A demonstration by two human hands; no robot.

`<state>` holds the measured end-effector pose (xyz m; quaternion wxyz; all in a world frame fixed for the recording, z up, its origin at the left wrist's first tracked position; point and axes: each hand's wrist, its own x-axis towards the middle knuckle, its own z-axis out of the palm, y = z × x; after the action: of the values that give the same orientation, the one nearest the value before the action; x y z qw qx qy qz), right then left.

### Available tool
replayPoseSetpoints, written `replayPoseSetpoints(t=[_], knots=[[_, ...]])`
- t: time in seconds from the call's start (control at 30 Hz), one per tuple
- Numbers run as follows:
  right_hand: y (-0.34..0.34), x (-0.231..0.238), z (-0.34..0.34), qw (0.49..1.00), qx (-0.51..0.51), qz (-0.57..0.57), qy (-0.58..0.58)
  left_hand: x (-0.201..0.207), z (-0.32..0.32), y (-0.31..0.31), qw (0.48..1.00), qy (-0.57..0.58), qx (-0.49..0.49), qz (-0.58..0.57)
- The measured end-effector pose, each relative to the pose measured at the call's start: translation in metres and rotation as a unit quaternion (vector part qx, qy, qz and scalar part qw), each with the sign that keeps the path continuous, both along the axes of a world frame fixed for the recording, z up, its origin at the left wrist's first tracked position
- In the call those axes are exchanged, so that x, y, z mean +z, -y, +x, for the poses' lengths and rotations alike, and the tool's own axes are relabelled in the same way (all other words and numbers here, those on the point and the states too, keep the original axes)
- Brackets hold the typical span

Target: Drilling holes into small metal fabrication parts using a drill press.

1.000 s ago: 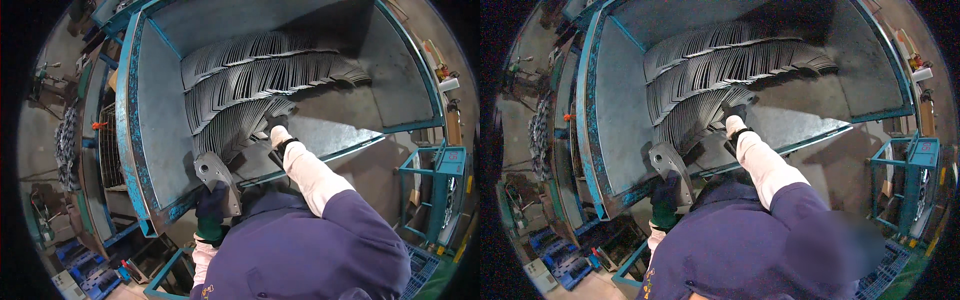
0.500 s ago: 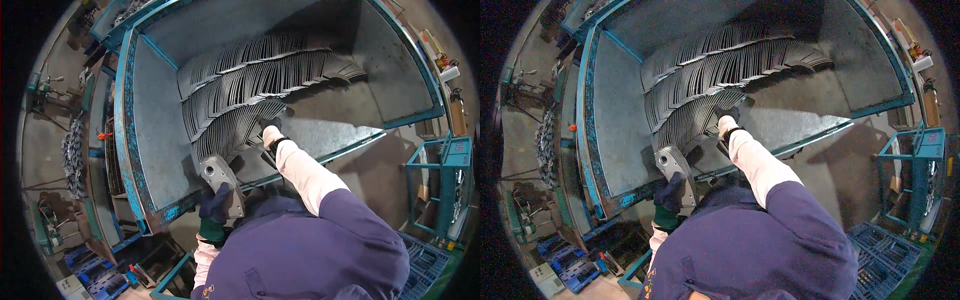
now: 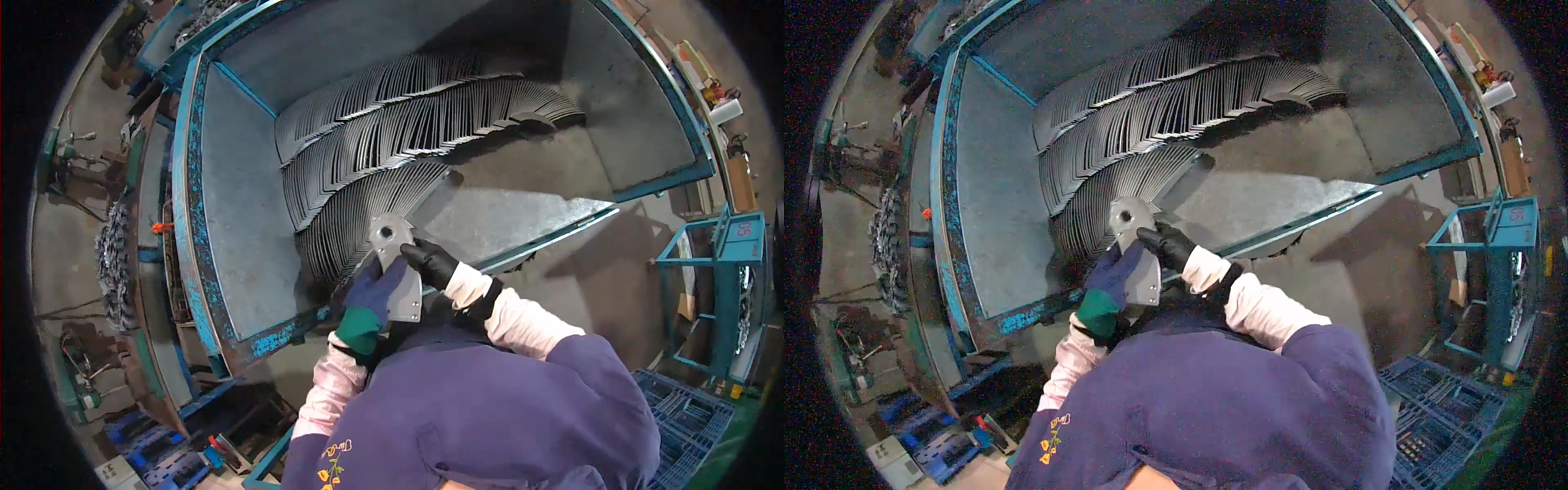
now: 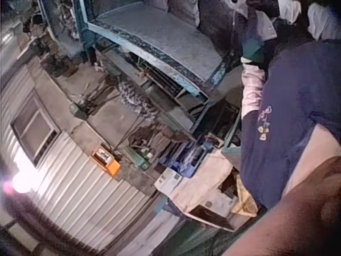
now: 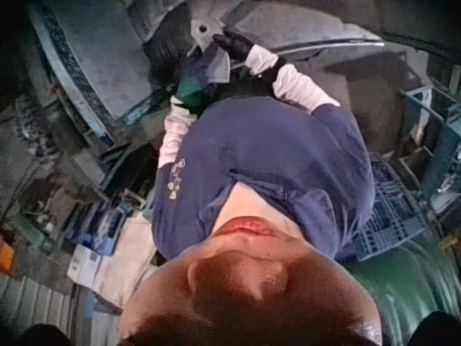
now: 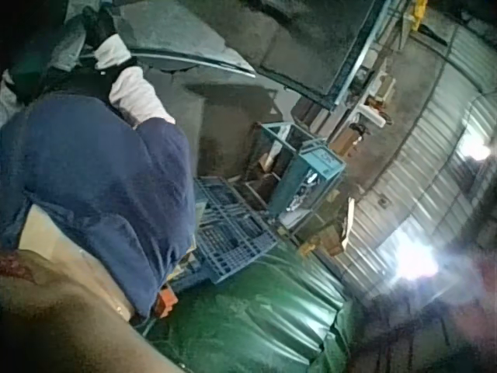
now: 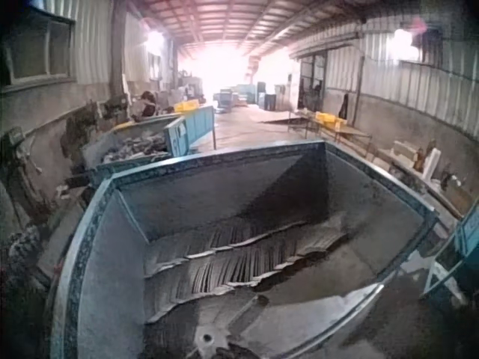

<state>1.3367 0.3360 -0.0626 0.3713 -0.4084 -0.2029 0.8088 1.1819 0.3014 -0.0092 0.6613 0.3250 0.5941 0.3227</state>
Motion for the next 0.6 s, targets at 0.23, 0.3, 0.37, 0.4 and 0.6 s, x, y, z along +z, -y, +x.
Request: replayPoseSetpoints(t=[0.23,0.3,0.37,0.4,0.6], knots=[[-0.008,-0.071,0.064,0.979,-0.144,-0.109,-0.094,0.001,0.061,-0.039,0.93,-0.278,-0.233,0.058],[-0.013,-0.103,0.093,0.979,-0.139,-0.127,-0.08,-0.008,0.081,-0.042,0.905,-0.315,-0.247,0.142],[-0.016,-0.096,0.111,0.976,-0.123,-0.142,-0.109,0.011,0.094,-0.049,0.886,-0.322,-0.252,0.22],[-0.023,-0.098,0.121,0.977,-0.119,-0.155,-0.086,0.027,0.099,-0.056,0.853,-0.403,-0.292,0.155],[-0.054,-0.058,0.14,0.985,-0.126,-0.069,0.092,-0.024,0.106,-0.055,0.868,-0.348,-0.225,0.274]])
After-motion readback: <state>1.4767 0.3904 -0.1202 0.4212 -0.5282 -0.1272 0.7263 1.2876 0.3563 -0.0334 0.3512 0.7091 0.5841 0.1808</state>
